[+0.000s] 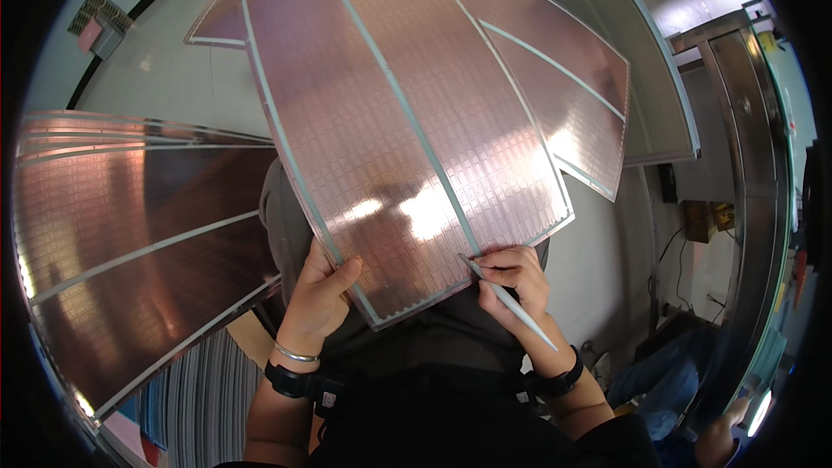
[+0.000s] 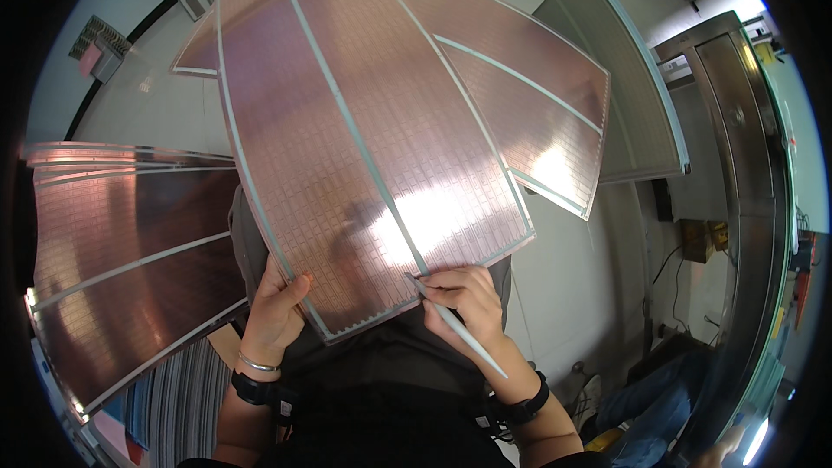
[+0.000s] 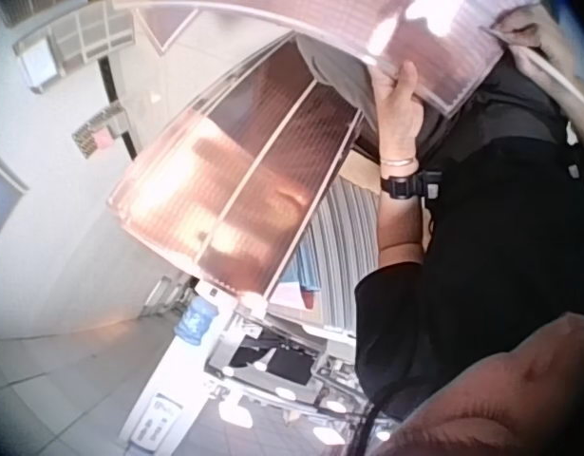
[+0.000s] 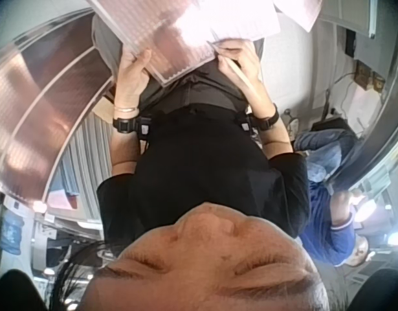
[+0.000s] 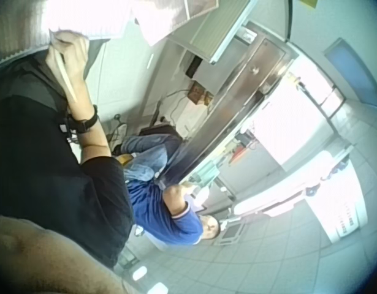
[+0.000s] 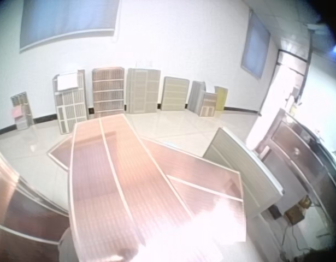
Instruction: Inspecting and marking large thin metal sheets while seated on the floor.
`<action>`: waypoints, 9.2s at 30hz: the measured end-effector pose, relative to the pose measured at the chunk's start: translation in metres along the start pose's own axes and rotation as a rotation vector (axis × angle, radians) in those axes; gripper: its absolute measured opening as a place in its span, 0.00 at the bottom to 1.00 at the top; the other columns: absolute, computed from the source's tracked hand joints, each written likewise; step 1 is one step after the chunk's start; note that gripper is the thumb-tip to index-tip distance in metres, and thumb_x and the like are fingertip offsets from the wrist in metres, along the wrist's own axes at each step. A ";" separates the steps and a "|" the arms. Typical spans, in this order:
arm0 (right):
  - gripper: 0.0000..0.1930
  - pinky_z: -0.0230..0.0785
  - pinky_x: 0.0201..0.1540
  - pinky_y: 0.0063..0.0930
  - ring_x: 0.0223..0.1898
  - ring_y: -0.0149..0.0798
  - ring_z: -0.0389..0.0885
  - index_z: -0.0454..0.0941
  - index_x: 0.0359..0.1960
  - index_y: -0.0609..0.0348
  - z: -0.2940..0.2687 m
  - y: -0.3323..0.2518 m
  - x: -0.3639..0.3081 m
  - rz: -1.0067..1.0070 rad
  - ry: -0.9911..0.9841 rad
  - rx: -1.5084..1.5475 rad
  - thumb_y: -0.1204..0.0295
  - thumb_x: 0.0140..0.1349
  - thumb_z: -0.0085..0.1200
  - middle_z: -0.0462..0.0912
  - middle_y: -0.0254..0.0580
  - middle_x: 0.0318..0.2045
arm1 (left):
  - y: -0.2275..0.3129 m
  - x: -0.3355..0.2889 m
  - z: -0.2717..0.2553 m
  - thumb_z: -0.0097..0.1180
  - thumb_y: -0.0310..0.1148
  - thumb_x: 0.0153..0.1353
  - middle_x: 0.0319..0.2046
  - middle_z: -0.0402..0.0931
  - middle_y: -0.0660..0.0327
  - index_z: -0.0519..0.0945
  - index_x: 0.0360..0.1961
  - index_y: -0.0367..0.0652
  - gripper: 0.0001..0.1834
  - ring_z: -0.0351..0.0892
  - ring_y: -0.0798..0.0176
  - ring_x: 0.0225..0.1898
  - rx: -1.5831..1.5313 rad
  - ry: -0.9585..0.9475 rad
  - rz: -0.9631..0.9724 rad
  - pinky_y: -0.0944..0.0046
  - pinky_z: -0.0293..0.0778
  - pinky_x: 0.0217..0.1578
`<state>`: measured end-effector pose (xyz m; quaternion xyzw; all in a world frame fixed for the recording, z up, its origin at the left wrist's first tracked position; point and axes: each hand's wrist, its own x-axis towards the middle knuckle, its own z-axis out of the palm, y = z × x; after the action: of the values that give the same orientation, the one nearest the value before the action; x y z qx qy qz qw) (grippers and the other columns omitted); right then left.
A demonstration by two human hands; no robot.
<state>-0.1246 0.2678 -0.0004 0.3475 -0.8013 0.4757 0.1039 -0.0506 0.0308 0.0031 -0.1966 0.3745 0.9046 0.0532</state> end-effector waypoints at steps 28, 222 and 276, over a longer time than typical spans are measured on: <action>0.12 0.66 0.36 0.28 0.31 0.39 0.77 0.72 0.23 0.59 0.001 -0.004 0.003 0.018 -0.032 -0.040 0.84 0.34 0.59 0.78 0.39 0.28 | -0.001 -0.001 -0.002 0.52 0.25 0.56 0.54 0.63 0.60 0.54 0.60 0.40 0.32 0.63 0.67 0.55 0.058 0.031 0.004 0.66 0.59 0.56; 0.12 0.69 0.46 0.23 0.41 0.29 0.76 0.72 0.41 0.62 -0.207 0.095 0.100 0.367 0.720 1.166 0.67 0.64 0.44 0.78 0.37 0.39 | 0.066 -0.036 -0.082 0.44 0.33 0.64 0.29 0.70 0.69 0.73 0.33 0.38 0.10 0.68 0.79 0.34 -0.087 0.625 0.728 0.79 0.66 0.38; 0.18 0.59 0.54 0.32 0.54 0.38 0.66 0.62 0.54 0.53 -0.361 0.074 0.004 0.142 0.761 0.247 0.63 0.66 0.37 0.66 0.38 0.55 | 0.162 -0.029 -0.090 0.43 0.36 0.61 0.34 0.71 0.60 0.73 0.40 0.37 0.14 0.68 0.66 0.37 0.134 0.443 0.750 0.70 0.64 0.41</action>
<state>-0.2354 0.5893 0.1404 0.1005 -0.6644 0.6691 0.3176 -0.0354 -0.1464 0.0631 -0.2323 0.4800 0.7712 -0.3477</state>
